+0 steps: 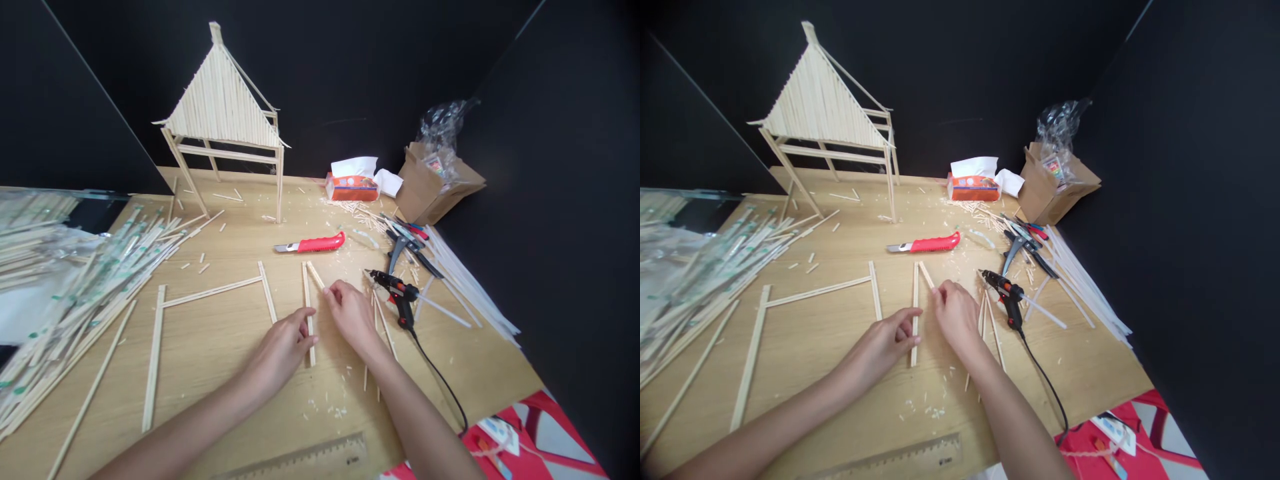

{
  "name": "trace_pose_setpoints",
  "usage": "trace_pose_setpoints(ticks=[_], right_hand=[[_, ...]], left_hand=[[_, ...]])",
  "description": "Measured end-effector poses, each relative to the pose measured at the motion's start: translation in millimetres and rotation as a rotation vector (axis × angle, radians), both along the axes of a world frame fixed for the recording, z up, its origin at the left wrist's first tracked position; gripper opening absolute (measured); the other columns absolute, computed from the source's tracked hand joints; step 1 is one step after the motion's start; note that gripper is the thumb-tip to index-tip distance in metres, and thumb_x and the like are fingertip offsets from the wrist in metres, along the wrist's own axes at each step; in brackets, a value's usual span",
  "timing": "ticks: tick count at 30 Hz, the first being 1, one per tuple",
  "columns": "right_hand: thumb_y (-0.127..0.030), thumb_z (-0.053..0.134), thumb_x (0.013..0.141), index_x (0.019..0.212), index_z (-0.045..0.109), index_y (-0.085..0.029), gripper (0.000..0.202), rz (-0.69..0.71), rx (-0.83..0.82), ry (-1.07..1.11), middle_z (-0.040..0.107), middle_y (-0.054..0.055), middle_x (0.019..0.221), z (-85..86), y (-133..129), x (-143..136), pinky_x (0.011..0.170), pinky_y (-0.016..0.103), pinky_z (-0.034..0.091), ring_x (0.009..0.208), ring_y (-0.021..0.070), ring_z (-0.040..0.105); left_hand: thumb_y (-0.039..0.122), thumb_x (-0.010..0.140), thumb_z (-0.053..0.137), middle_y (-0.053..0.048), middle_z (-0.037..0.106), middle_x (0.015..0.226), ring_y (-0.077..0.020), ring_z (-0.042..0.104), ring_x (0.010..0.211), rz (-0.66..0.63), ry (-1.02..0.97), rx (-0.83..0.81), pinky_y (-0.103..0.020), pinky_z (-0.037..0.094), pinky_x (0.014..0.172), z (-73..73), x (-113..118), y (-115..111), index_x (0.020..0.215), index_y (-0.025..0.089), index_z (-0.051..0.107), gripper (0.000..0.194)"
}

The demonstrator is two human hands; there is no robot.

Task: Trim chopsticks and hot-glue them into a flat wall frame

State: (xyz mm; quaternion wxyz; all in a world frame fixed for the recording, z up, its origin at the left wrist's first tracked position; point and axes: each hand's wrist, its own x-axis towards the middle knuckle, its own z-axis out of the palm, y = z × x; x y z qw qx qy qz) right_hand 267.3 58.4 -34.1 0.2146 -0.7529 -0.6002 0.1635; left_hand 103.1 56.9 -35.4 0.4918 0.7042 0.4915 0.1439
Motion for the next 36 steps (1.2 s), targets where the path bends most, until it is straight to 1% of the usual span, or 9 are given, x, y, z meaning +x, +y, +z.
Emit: trace_pose_setpoints(ticks=[5, 9, 13, 15, 20, 24, 29, 33, 36], right_hand=[[-0.035, 0.041, 0.094, 0.080, 0.063, -0.019, 0.030, 0.029, -0.057, -0.206, 0.065, 0.007, 0.078, -3.9, 1, -3, 0.059, 0.027, 0.031, 0.068, 0.0181, 0.060], [-0.036, 0.040, 0.095, 0.084, 0.063, -0.019, 0.030, 0.058, -0.051, -0.296, 0.065, 0.008, 0.083, -3.7, 1, -2, 0.063, 0.027, 0.033, 0.077, 0.0198, 0.060], [-0.035, 0.041, 0.095, 0.092, 0.060, -0.019, 0.024, 0.081, -0.019, -0.319, 0.063, 0.007, 0.089, 0.0, 0, -1, 0.068, 0.027, 0.035, 0.085, 0.0202, 0.058], [-0.033, 0.041, 0.095, 0.098, 0.059, -0.020, 0.023, 0.096, -0.002, -0.312, 0.062, 0.006, 0.094, 1.1, -2, -2, 0.071, 0.026, 0.036, 0.089, 0.0194, 0.057], [-0.029, 0.043, 0.095, 0.106, 0.059, -0.020, 0.021, 0.146, 0.000, -0.292, 0.061, 0.005, 0.092, -1.1, -3, -2, 0.068, 0.025, 0.037, 0.083, 0.0171, 0.058], [-0.030, 0.044, 0.095, 0.104, 0.061, -0.020, 0.022, 0.147, -0.004, -0.293, 0.061, 0.004, 0.089, -2.7, -2, -2, 0.067, 0.024, 0.037, 0.081, 0.0169, 0.057], [-0.030, 0.045, 0.094, 0.100, 0.064, -0.020, 0.022, 0.137, -0.002, -0.290, 0.062, 0.004, 0.086, -1.2, -1, -4, 0.066, 0.024, 0.038, 0.080, 0.0174, 0.058], [-0.024, 0.041, 0.096, 0.096, 0.066, -0.019, 0.025, 0.108, 0.008, -0.287, 0.064, 0.005, 0.086, 10.1, -10, 5, 0.066, 0.025, 0.038, 0.076, 0.0165, 0.060], [-0.021, 0.041, 0.095, 0.088, 0.066, -0.017, 0.026, -0.004, 0.011, -0.300, 0.065, 0.007, 0.086, 23.6, -32, 21, 0.066, 0.026, 0.038, 0.075, 0.0175, 0.061]], left_hand=[[0.027, 0.082, 0.049, -0.001, 0.063, 0.075, -0.0209, 0.062, 0.071, -0.100, 0.152, 0.093, -0.027, 0.040, 0.064, -9.3, -3, 0, 0.129, 0.020, 0.047, 0.047], [0.025, 0.085, 0.048, -0.005, 0.067, 0.082, -0.0247, 0.065, 0.077, -0.188, 0.331, 0.192, -0.030, 0.043, 0.064, 1.2, -3, 0, 0.132, 0.020, 0.044, 0.047], [0.023, 0.087, 0.051, -0.010, 0.066, 0.099, -0.0260, 0.063, 0.092, -0.243, 0.462, 0.427, -0.033, 0.048, 0.073, 11.7, -1, -4, 0.126, 0.018, 0.050, 0.040], [0.024, 0.085, 0.055, -0.014, 0.061, 0.114, -0.0282, 0.058, 0.105, -0.258, 0.487, 0.587, -0.037, 0.047, 0.084, 6.5, -1, -4, 0.126, 0.014, 0.051, 0.042], [0.037, 0.085, 0.056, -0.022, 0.038, 0.143, -0.0324, 0.031, 0.135, -0.283, 0.462, 0.865, -0.046, 0.032, 0.107, -26.4, -2, 0, 0.134, 0.005, 0.042, 0.060], [0.038, 0.089, 0.050, -0.021, 0.037, 0.143, -0.0307, 0.031, 0.136, -0.293, 0.508, 0.883, -0.045, 0.030, 0.109, -38.5, -5, 1, 0.133, 0.005, 0.044, 0.056], [0.038, 0.090, 0.047, -0.021, 0.038, 0.143, -0.0305, 0.031, 0.135, -0.285, 0.495, 0.873, -0.046, 0.032, 0.108, -36.2, -7, -1, 0.132, 0.004, 0.045, 0.055], [0.038, 0.090, 0.047, -0.021, 0.039, 0.142, -0.0307, 0.034, 0.134, -0.293, 0.521, 0.875, -0.046, 0.034, 0.107, -34.0, -7, -4, 0.132, 0.005, 0.047, 0.053], [0.038, 0.089, 0.049, -0.022, 0.039, 0.142, -0.0316, 0.035, 0.133, -0.298, 0.534, 0.898, -0.045, 0.034, 0.107, -34.5, -8, -4, 0.130, 0.002, 0.048, 0.055]])
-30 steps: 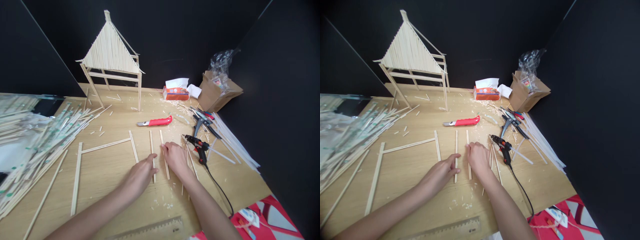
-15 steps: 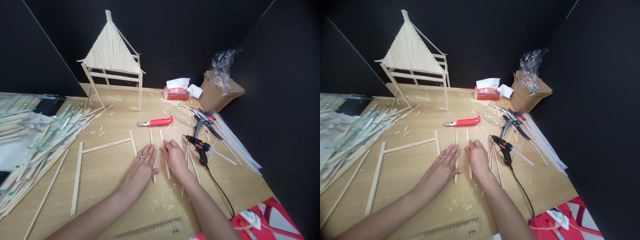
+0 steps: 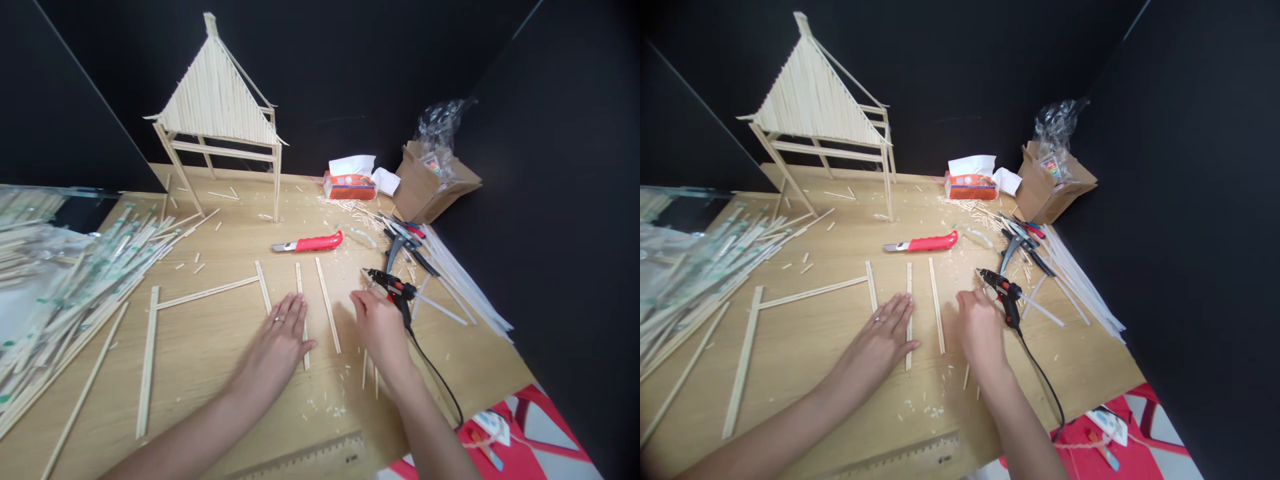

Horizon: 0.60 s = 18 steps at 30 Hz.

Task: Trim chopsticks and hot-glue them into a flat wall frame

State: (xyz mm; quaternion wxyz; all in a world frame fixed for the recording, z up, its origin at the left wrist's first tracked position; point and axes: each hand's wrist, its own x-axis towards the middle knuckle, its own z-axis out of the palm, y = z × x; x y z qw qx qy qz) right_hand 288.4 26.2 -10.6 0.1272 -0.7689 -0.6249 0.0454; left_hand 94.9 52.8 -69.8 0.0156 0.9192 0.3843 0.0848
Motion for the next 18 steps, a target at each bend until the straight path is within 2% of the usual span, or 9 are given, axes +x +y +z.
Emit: trace_pose_setpoints(ticks=[3, 7, 9, 12, 18], right_hand=[[-0.022, 0.045, 0.093, 0.081, 0.065, -0.018, 0.023, -0.140, -0.066, -0.028, 0.065, 0.006, 0.081, 8.0, -29, 13, 0.061, 0.027, 0.037, 0.069, 0.0181, 0.062], [-0.030, 0.051, 0.090, 0.085, 0.062, -0.017, 0.019, -0.268, -0.192, -0.100, 0.064, 0.008, 0.084, 2.1, -52, 17, 0.056, 0.028, 0.035, 0.067, 0.0201, 0.063], [-0.035, 0.053, 0.089, 0.089, 0.061, -0.016, 0.021, -0.314, -0.198, -0.114, 0.064, 0.010, 0.089, -4.2, -54, 18, 0.056, 0.028, 0.036, 0.069, 0.0215, 0.063], [-0.033, 0.053, 0.088, 0.085, 0.059, -0.016, 0.018, -0.350, -0.201, -0.084, 0.063, 0.010, 0.089, -10.5, -54, 19, 0.059, 0.028, 0.038, 0.075, 0.0224, 0.064], [-0.027, 0.050, 0.090, 0.085, 0.057, -0.017, 0.013, -0.359, -0.184, -0.069, 0.063, 0.009, 0.087, -5.4, -58, 15, 0.060, 0.027, 0.038, 0.074, 0.0205, 0.063]], left_hand=[[0.038, 0.089, 0.047, -0.021, 0.041, 0.141, -0.0321, 0.034, 0.133, -0.003, -0.040, 0.000, -0.045, 0.033, 0.107, -3.3, -1, 1, 0.130, 0.002, 0.048, 0.054], [0.038, 0.090, 0.043, -0.021, 0.043, 0.140, -0.0317, 0.033, 0.135, 0.008, -0.101, -0.025, -0.046, 0.032, 0.107, -8.6, -2, 3, 0.130, 0.004, 0.049, 0.053], [0.039, 0.091, 0.042, -0.021, 0.042, 0.141, -0.0323, 0.032, 0.135, 0.012, -0.111, -0.032, -0.047, 0.032, 0.107, -9.1, -2, 3, 0.129, 0.005, 0.050, 0.052], [0.038, 0.091, 0.042, -0.021, 0.043, 0.140, -0.0326, 0.031, 0.135, 0.018, -0.120, -0.032, -0.048, 0.031, 0.107, -6.4, -3, 2, 0.128, 0.005, 0.051, 0.051], [0.036, 0.091, 0.041, -0.022, 0.044, 0.139, -0.0340, 0.031, 0.135, 0.027, -0.096, -0.023, -0.048, 0.031, 0.107, -0.2, -4, 1, 0.128, 0.002, 0.050, 0.051]])
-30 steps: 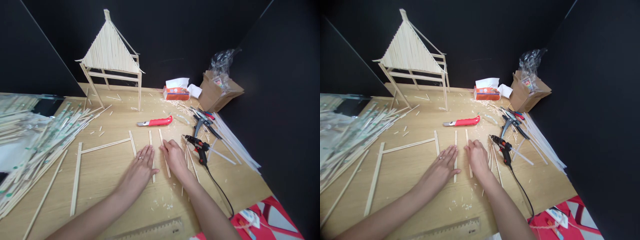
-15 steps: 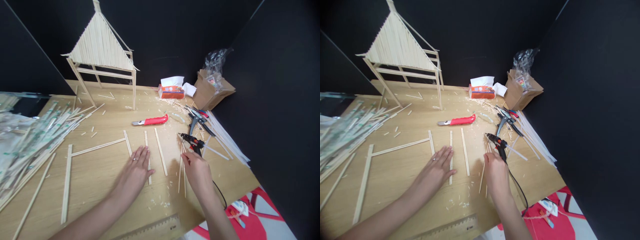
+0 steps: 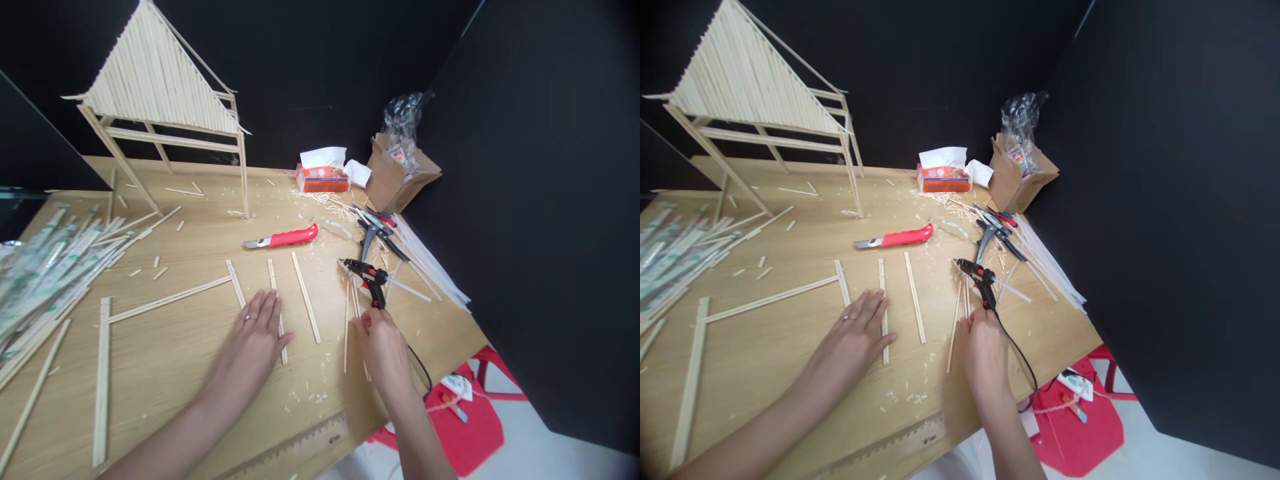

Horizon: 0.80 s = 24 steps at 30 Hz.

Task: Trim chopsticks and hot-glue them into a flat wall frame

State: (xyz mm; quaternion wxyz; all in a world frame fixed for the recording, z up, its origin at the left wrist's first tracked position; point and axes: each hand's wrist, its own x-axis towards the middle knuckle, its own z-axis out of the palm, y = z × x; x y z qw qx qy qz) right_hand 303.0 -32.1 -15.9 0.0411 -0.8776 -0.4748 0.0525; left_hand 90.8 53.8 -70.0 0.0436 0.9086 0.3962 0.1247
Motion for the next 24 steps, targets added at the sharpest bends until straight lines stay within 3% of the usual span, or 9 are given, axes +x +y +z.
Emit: trace_pose_setpoints(ticks=[6, 9, 12, 18, 21, 24], right_hand=[[-0.035, 0.056, 0.086, 0.085, 0.057, -0.017, 0.018, 0.033, -0.011, -0.023, 0.064, 0.008, 0.085, 1.0, -6, -11, 0.057, 0.027, 0.036, 0.070, 0.0205, 0.063], [-0.025, 0.054, 0.087, 0.084, 0.058, -0.017, 0.009, 0.034, -0.043, -0.049, 0.064, 0.008, 0.086, -0.7, -6, -9, 0.057, 0.026, 0.036, 0.071, 0.0196, 0.064], [-0.015, 0.048, 0.086, 0.080, 0.060, -0.016, 0.014, 0.042, -0.116, -0.081, 0.065, 0.009, 0.084, -1.5, -6, -5, 0.056, 0.026, 0.036, 0.069, 0.0193, 0.064], [-0.013, 0.047, 0.084, 0.082, 0.063, -0.010, 0.016, 0.046, -0.138, -0.116, 0.066, 0.014, 0.078, -6.2, 3, -3, 0.056, 0.028, 0.038, 0.067, 0.0231, 0.065], [-0.012, 0.048, 0.082, 0.080, 0.064, -0.009, 0.016, 0.058, -0.127, -0.101, 0.066, 0.015, 0.076, -3.1, 8, -1, 0.057, 0.027, 0.039, 0.067, 0.0228, 0.065], [-0.013, 0.051, 0.080, 0.076, 0.062, -0.013, 0.012, 0.094, -0.105, -0.058, 0.066, 0.011, 0.074, 12.0, 6, -2, 0.057, 0.025, 0.038, 0.065, 0.0196, 0.063]], left_hand=[[0.037, 0.090, 0.045, -0.024, 0.044, 0.138, -0.0367, 0.034, 0.133, -0.024, 0.020, 0.021, -0.048, 0.032, 0.106, 0.1, -1, 1, 0.128, -0.001, 0.050, 0.054], [0.038, 0.090, 0.046, -0.024, 0.044, 0.138, -0.0360, 0.034, 0.133, -0.034, 0.023, 0.025, -0.048, 0.032, 0.106, -0.5, -2, 2, 0.129, 0.000, 0.049, 0.055], [0.039, 0.090, 0.045, -0.024, 0.042, 0.140, -0.0354, 0.033, 0.134, -0.040, 0.008, 0.021, -0.048, 0.032, 0.106, -2.7, 0, 6, 0.130, 0.000, 0.048, 0.056], [0.043, 0.089, 0.047, -0.023, 0.038, 0.143, -0.0371, 0.031, 0.134, -0.036, -0.034, 0.045, -0.050, 0.029, 0.108, -4.8, 11, 17, 0.133, 0.004, 0.045, 0.059], [0.041, 0.089, 0.047, -0.025, 0.035, 0.144, -0.0376, 0.029, 0.135, -0.040, -0.131, 0.023, -0.052, 0.028, 0.108, 3.3, 11, 17, 0.133, 0.004, 0.045, 0.058], [0.037, 0.092, 0.043, -0.021, 0.048, 0.136, -0.0325, 0.041, 0.129, -0.067, -0.310, -0.159, -0.050, 0.033, 0.106, 20.9, 5, 8, 0.125, 0.007, 0.055, 0.046]])
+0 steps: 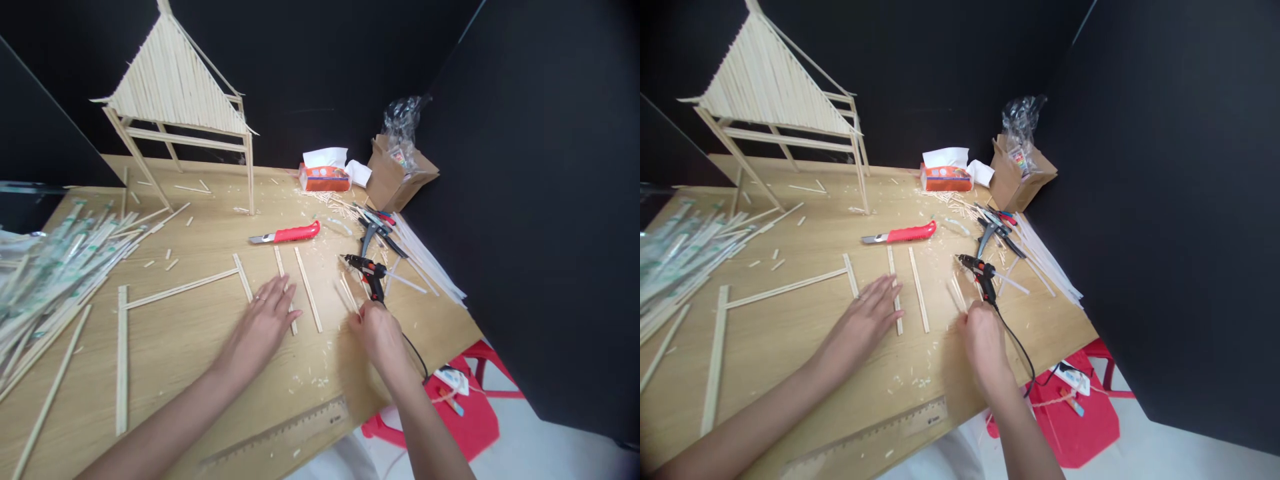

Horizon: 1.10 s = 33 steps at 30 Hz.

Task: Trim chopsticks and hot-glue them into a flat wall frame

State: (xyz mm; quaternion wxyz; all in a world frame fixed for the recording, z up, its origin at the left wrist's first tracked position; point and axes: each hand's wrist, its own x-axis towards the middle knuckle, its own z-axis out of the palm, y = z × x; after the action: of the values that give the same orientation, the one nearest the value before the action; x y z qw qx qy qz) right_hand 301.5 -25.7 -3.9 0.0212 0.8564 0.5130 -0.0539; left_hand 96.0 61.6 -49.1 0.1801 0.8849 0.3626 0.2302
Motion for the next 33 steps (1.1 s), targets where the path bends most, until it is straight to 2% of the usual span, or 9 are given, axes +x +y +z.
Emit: trace_pose_setpoints(ticks=[2, 6, 9, 15, 18, 22, 24, 28, 33], right_hand=[[-0.016, 0.053, 0.079, 0.074, 0.060, -0.016, 0.009, 0.059, 0.053, 0.115, 0.064, 0.005, 0.072, 14.5, -6, -6, 0.059, 0.023, 0.039, 0.064, 0.0161, 0.061], [-0.015, 0.055, 0.077, 0.077, 0.058, -0.019, 0.004, 0.251, 0.195, 0.587, 0.058, -0.002, 0.070, 35.0, -17, -32, 0.057, 0.020, 0.038, 0.062, 0.0107, 0.055], [-0.011, 0.056, 0.075, 0.077, 0.057, -0.019, 0.008, 0.358, 0.195, 0.754, 0.056, -0.003, 0.073, 35.7, -19, -55, 0.056, 0.019, 0.038, 0.062, 0.0092, 0.052], [-0.022, 0.062, 0.083, 0.086, 0.061, -0.020, 0.004, 0.431, 0.177, 0.767, 0.059, -0.001, 0.080, 21.1, -32, -71, 0.061, 0.021, 0.043, 0.068, 0.0112, 0.055], [-0.022, 0.079, 0.069, 0.090, 0.063, -0.021, 0.027, 0.650, 0.052, 0.674, 0.063, 0.000, 0.091, 3.2, -53, -72, 0.073, 0.026, 0.046, 0.084, 0.0170, 0.058], [-0.014, 0.081, 0.063, 0.084, 0.063, -0.018, 0.028, 0.801, 0.055, 0.513, 0.063, 0.001, 0.089, -23.3, -76, -73, 0.071, 0.029, 0.049, 0.081, 0.0189, 0.057], [-0.014, 0.083, 0.059, 0.080, 0.062, -0.017, 0.029, 0.823, 0.086, 0.445, 0.063, 0.002, 0.085, -28.0, -79, -72, 0.069, 0.031, 0.049, 0.078, 0.0203, 0.056], [-0.016, 0.086, 0.052, 0.080, 0.063, -0.017, 0.036, 0.822, 0.074, 0.383, 0.064, 0.003, 0.086, -21.8, -77, -59, 0.069, 0.035, 0.049, 0.078, 0.0229, 0.056], [-0.014, 0.077, 0.064, 0.082, 0.063, -0.019, 0.023, 0.721, -0.063, 0.388, 0.063, 0.003, 0.087, -14.8, -79, -29, 0.071, 0.034, 0.046, 0.082, 0.0226, 0.056]], left_hand=[[0.035, 0.092, 0.043, -0.013, 0.062, 0.122, -0.0258, 0.055, 0.116, 0.001, -0.141, -0.267, -0.044, 0.041, 0.101, 15.6, -4, -12, 0.114, 0.015, 0.063, 0.036], [0.038, 0.080, 0.062, -0.006, 0.069, 0.105, -0.0195, 0.065, 0.095, 0.081, -0.475, -0.907, -0.031, 0.052, 0.086, 43.6, -7, -35, 0.099, 0.021, 0.069, 0.026], [0.037, 0.071, 0.071, -0.005, 0.072, 0.093, -0.0167, 0.065, 0.078, 0.163, -0.646, -1.112, -0.026, 0.054, 0.073, 54.5, -10, -45, 0.083, 0.018, 0.071, 0.022], [0.041, 0.068, 0.073, -0.003, 0.071, 0.085, -0.0116, 0.058, 0.064, 0.429, -0.646, -1.091, -0.020, 0.050, 0.061, 51.1, -49, -44, 0.076, 0.018, 0.072, 0.024], [0.041, 0.066, 0.075, -0.003, 0.071, 0.087, -0.0128, 0.059, 0.071, 0.605, -0.664, -1.043, -0.018, 0.049, 0.061, 43.8, -85, -41, 0.079, 0.019, 0.072, 0.025], [0.040, 0.061, 0.079, -0.001, 0.068, 0.088, -0.0112, 0.058, 0.072, 0.827, -0.768, -0.960, -0.014, 0.048, 0.060, 38.6, -122, -38, 0.078, 0.020, 0.071, 0.027], [0.039, 0.059, 0.080, 0.000, 0.067, 0.086, -0.0108, 0.057, 0.070, 0.855, -0.800, -0.946, -0.014, 0.048, 0.058, 37.8, -130, -38, 0.081, 0.021, 0.069, 0.030], [0.037, 0.062, 0.079, 0.001, 0.064, 0.077, -0.0096, 0.056, 0.064, 0.763, -0.732, -0.976, -0.015, 0.047, 0.056, 35.6, -131, -41, 0.087, 0.021, 0.066, 0.033], [0.038, 0.064, 0.078, 0.002, 0.064, 0.077, -0.0093, 0.056, 0.063, 0.818, -0.710, -0.917, -0.015, 0.047, 0.057, 32.0, -139, -49, 0.085, 0.021, 0.065, 0.030]])
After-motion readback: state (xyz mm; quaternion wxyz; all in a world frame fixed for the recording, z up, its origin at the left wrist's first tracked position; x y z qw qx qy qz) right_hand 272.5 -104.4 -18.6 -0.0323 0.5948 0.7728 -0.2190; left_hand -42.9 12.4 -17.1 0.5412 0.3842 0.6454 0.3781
